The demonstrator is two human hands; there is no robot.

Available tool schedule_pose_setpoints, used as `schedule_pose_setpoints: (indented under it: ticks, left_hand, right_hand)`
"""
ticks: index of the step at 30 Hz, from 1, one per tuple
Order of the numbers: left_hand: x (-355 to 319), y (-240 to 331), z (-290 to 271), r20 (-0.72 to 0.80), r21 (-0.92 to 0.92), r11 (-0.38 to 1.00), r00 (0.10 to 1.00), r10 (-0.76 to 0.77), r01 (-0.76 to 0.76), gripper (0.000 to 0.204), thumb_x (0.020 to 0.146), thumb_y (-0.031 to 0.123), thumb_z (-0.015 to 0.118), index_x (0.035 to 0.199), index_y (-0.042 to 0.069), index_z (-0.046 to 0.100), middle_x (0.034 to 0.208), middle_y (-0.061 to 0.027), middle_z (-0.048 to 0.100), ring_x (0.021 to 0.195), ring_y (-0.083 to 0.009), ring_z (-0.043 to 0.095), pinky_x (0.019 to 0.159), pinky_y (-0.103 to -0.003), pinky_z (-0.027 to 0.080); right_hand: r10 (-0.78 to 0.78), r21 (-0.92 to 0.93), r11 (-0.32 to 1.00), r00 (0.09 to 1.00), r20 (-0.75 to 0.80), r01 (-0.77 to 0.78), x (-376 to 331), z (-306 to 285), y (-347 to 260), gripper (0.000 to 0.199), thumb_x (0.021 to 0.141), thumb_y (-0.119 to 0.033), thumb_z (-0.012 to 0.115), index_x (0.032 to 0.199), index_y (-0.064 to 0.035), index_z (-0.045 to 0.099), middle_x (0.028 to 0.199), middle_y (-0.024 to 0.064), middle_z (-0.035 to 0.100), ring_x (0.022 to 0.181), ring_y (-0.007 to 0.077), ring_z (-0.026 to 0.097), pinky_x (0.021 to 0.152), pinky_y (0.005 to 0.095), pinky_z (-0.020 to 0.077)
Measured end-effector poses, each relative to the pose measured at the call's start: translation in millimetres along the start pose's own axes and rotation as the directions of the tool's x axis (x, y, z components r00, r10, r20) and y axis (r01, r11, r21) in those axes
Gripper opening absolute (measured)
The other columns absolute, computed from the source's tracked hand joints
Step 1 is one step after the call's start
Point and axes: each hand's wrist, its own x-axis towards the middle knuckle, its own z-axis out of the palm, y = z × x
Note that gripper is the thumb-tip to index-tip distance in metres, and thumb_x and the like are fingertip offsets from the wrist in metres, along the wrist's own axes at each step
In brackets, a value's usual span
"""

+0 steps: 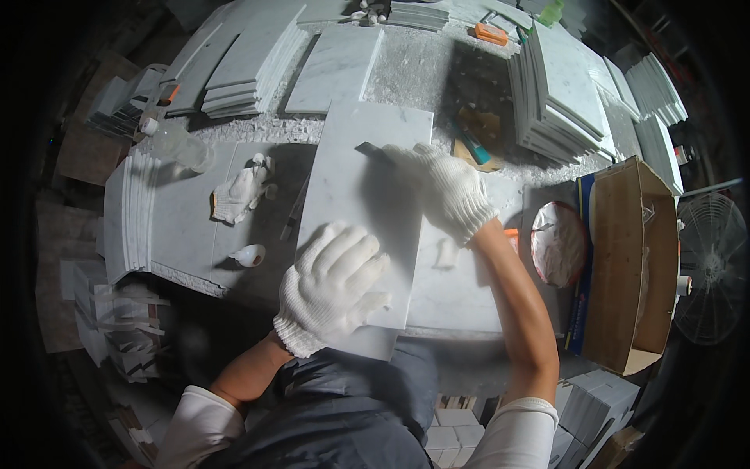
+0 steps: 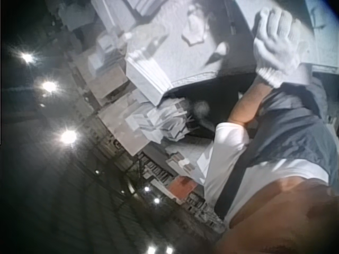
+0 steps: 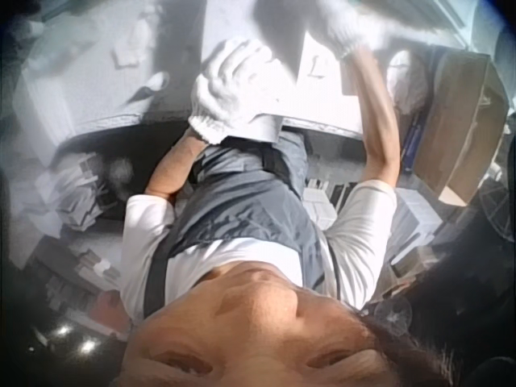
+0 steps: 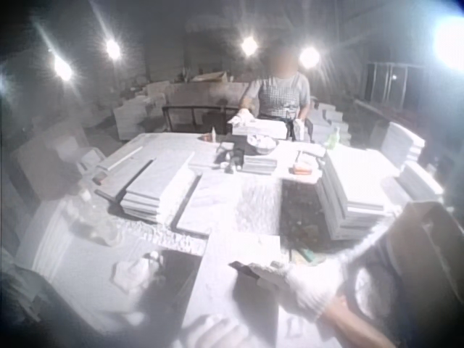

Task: The person scrubs and scrapes a white rectangular tile on a workbench using a small orange sponge and a metal scraper. They repeatedly apply a liquid from a spray bottle, wipe the surface, and scrape off residue. The person stacks the cleaned tile with others on the table.

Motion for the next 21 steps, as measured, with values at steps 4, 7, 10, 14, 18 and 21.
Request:
schedule_pose_setpoints:
  ticks: [4,7,10,14,18,21]
  left_hand:
    - [-0.7,0.8,0.3,0.016,-0.014,1.000,1.000,-0.016,0.017,0.043,0.079,0.036,0.075,0.106,0.003,0.070,0.117,-0.0134,0.062,0.114,-0.0343,0.059,0.099,-0.052,0.049]
    - [-1.2,0.8,1.0,-0.006,0.014,1.000,1.000,0.005,-0.005,0.043,0.078,0.036,0.075,0.106,0.003,0.070,0.116,-0.0133,0.062,0.113,-0.0340,0.059,0.098,-0.051,0.049]
    - [-1.0,0.3,3.5,-0.016,-0.034,0.999,1.000,-0.020,0.019,0.043,0.077,0.035,0.076,0.106,0.003,0.070,0.115,-0.0132,0.063,0.113,-0.0339,0.059,0.098,-0.051,0.049]
    - [-3.0,2.0,6.3,-0.038,-0.048,0.997,0.997,-0.068,0.066,0.043,0.077,0.034,0.076,0.105,0.003,0.070,0.115,-0.0131,0.063,0.112,-0.0339,0.060,0.097,-0.051,0.050]
    - [-8.0,2.5,0.5,0.211,-0.007,0.989,0.967,-0.142,0.147,0.051,0.093,0.044,0.055,0.131,0.009,0.057,0.138,-0.0084,0.054,0.135,-0.0239,0.044,0.118,-0.045,0.028]
    - [-5.0,1.0,1.2,0.077,-0.004,0.998,0.995,-0.070,0.070,0.046,0.085,0.039,0.065,0.118,0.006,0.064,0.127,-0.0111,0.059,0.124,-0.0293,0.052,0.108,-0.047,0.039]
  right_hand:
    - [-0.015,-0.039,0.999,1.000,-0.017,0.014,-6.0,2.1,-2.6,0.037,0.096,-0.009,0.064,0.133,-0.0122,0.067,0.093,0.0126,0.071,0.081,0.0299,0.069,0.072,0.0391,0.0543]
    - [-0.007,-0.021,1.000,1.000,-0.006,0.007,-8.3,0.0,-7.0,0.036,0.096,-0.010,0.064,0.132,-0.0111,0.067,0.094,0.0128,0.071,0.081,0.0289,0.069,0.072,0.0386,0.0541]
    - [0.063,-0.057,0.997,0.995,0.077,-0.059,-6.7,-5.3,-10.4,0.036,0.096,-0.010,0.065,0.132,-0.0101,0.067,0.094,0.0135,0.070,0.080,0.0289,0.068,0.072,0.0381,0.0534]
    - [0.048,-0.012,0.999,0.997,0.061,-0.048,4.7,-8.9,-9.9,0.036,0.096,-0.010,0.065,0.132,-0.0101,0.067,0.092,0.0144,0.068,0.081,0.0296,0.067,0.072,0.0382,0.0528]
    - [0.098,-0.054,0.994,0.992,0.078,-0.094,1.7,-7.3,-14.8,0.036,0.096,-0.009,0.064,0.132,-0.0123,0.068,0.093,0.0134,0.068,0.082,0.0295,0.067,0.073,0.0382,0.0529]
    - [0.101,-0.026,0.995,0.992,0.078,-0.100,-7.6,-7.5,-20.1,0.036,0.097,-0.010,0.063,0.132,-0.0138,0.068,0.092,0.0124,0.068,0.082,0.0289,0.067,0.073,0.0378,0.0531]
